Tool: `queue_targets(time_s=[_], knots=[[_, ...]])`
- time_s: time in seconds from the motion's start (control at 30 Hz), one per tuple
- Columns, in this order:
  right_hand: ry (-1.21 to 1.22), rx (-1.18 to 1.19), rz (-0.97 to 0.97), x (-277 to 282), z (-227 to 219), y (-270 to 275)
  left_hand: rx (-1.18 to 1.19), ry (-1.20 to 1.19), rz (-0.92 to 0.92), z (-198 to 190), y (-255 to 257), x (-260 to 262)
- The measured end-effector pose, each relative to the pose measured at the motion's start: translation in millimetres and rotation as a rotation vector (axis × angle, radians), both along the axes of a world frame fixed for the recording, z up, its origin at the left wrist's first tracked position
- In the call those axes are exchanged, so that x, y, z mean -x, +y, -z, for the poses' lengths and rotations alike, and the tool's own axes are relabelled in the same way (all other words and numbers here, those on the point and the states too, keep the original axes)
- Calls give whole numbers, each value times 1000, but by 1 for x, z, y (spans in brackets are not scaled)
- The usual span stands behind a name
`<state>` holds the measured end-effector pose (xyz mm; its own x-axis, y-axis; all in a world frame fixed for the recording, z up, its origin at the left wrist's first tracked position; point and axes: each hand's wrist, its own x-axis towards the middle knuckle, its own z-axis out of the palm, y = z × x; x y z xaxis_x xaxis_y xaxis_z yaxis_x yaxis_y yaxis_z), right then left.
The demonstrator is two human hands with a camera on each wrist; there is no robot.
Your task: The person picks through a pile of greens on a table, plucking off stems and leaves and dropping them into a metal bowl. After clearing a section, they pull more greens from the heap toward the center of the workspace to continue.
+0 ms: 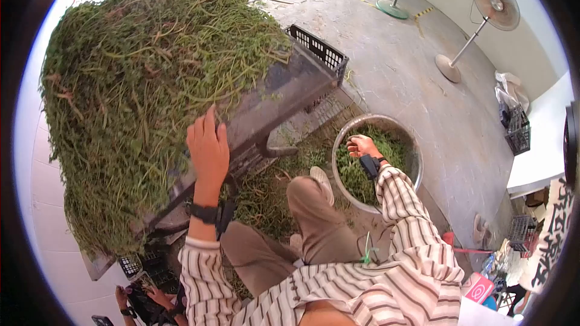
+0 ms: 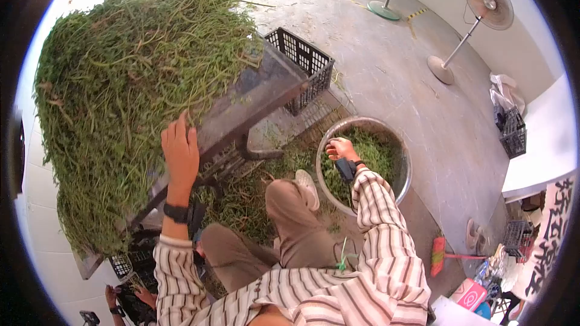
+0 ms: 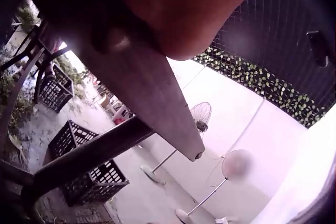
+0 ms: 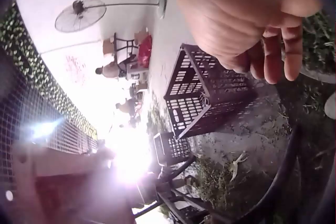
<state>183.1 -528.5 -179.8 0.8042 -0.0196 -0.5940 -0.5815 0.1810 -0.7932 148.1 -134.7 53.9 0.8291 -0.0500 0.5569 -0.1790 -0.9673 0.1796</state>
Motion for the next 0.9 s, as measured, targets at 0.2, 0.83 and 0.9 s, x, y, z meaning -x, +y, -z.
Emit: queue_targets(time_s=[0.2, 0.83, 0.9], knots=[[-198, 469, -216, -134, 48, 42, -46, 84, -72, -5, -7, 4], [-207, 1211, -546, -249, 263, 122, -40, 202, -223, -10, -16, 3], [-219, 1196, -542, -244, 264, 122, -29, 199, -214, -11, -16, 2]])
